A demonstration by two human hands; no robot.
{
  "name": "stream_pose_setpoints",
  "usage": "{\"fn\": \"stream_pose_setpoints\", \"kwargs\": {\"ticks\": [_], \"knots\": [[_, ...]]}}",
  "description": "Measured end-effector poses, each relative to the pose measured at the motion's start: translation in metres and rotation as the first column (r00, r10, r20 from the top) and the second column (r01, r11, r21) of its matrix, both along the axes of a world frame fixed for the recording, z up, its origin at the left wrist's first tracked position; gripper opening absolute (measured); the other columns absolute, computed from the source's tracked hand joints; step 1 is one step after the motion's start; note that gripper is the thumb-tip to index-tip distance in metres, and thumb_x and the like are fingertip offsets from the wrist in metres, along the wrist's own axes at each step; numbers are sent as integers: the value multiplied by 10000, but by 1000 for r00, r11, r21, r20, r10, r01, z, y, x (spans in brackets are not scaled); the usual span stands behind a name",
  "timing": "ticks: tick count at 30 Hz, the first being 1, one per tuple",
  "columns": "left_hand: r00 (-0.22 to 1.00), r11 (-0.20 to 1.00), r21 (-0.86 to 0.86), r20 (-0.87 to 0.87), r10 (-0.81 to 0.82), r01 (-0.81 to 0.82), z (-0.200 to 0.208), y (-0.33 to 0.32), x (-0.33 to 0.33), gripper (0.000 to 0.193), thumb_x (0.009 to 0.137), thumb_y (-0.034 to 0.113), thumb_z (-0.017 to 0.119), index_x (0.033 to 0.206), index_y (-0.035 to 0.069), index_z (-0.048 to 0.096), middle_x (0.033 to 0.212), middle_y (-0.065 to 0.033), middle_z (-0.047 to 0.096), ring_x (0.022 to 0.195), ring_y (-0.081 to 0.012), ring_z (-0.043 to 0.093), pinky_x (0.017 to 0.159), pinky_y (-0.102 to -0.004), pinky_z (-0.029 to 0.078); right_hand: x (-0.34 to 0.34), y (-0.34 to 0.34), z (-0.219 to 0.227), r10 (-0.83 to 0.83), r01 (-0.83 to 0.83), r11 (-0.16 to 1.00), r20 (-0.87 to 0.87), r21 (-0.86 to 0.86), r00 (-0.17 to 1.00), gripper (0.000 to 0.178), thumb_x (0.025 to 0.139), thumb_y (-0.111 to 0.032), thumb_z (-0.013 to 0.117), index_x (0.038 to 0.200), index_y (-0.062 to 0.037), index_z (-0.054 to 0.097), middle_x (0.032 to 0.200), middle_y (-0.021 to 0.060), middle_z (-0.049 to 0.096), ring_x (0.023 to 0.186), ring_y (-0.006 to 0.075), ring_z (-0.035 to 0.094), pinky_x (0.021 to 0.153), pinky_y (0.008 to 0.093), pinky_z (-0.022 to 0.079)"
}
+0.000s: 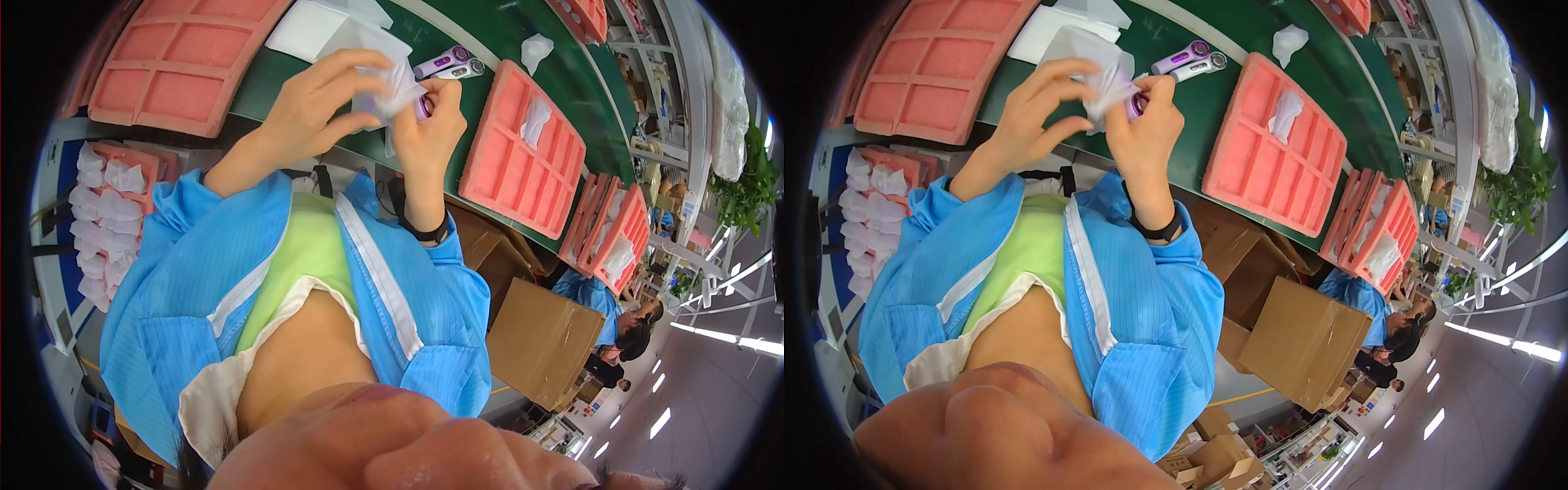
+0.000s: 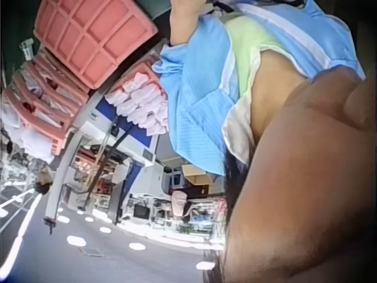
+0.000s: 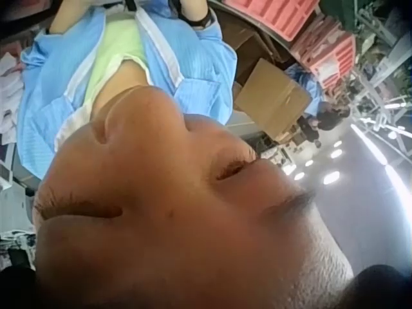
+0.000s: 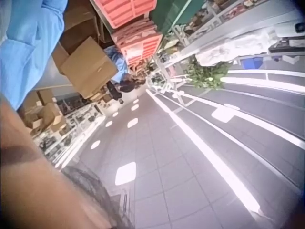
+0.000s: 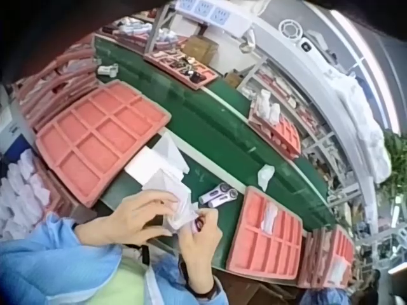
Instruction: The person picks up a pink tray and places it on the table, then wraps handheld fans and purple devices in white foam sheets before placing them into the tray.
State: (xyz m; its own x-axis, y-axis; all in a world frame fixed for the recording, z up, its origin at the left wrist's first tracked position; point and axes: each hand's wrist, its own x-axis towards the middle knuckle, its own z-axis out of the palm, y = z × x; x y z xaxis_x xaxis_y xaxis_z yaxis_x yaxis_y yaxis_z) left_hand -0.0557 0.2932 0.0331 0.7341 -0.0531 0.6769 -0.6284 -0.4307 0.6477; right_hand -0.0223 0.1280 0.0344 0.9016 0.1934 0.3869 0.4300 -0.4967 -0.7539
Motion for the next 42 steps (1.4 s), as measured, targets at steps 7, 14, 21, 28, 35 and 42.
{"fn": "stream_pose_setpoints", "kwargs": {"ticks": [7,14,21,28,35,42], "knots": [[953,981,-194,-300,-49,-11,-5,5,-14,538,662,66,768,1170,107,594,1102,-80,611,930,-291,604,774,-326,513,-6,-11,7,488,-264,789,-305,555,818,414,968,-350,512,1198,-12,443,940,124,638,827,214,642,681,307,526],[980,985,-163,-199,19,-52,9,15,-19,344,685,33,771,1001,62,638,1002,-65,638,838,-191,594,658,-262,465,-22,29,-12,737,-165,342,-155,925,658,717,951,-407,529,1474,-56,188,1304,172,466,1207,243,484,969,349,424],[954,948,-299,-240,-180,104,-14,41,-24,347,730,87,773,1038,54,617,1104,-65,613,948,-177,570,752,-243,433,-30,26,-11,669,-298,655,-350,694,655,656,863,-287,682,1385,-50,362,1245,95,491,1122,194,492,954,311,396],[874,679,-734,-343,-345,-20,-23,27,-45,486,847,145,687,1270,32,475,1109,-53,603,1015,-147,570,895,-285,456,-29,58,-7,495,-316,804,-272,504,825,428,889,-162,651,1260,-29,484,1146,83,533,1074,155,510,925,279,409],[747,788,-583,-610,-263,-198,-26,104,-57,574,841,170,705,1326,35,431,1144,-49,584,1032,-132,561,885,-279,463,-12,52,-13,514,-454,829,-128,326,848,313,903,-88,610,1197,-3,542,1166,110,581,1063,175,546,920,283,424],[842,837,-536,-497,-209,-109,-10,98,-33,490,904,135,619,1342,42,417,1148,-55,574,1106,-122,519,938,-291,431,-16,29,-29,496,-344,819,-265,460,827,603,840,-70,662,1371,-9,384,1280,142,526,1183,223,507,966,370,426]]}}
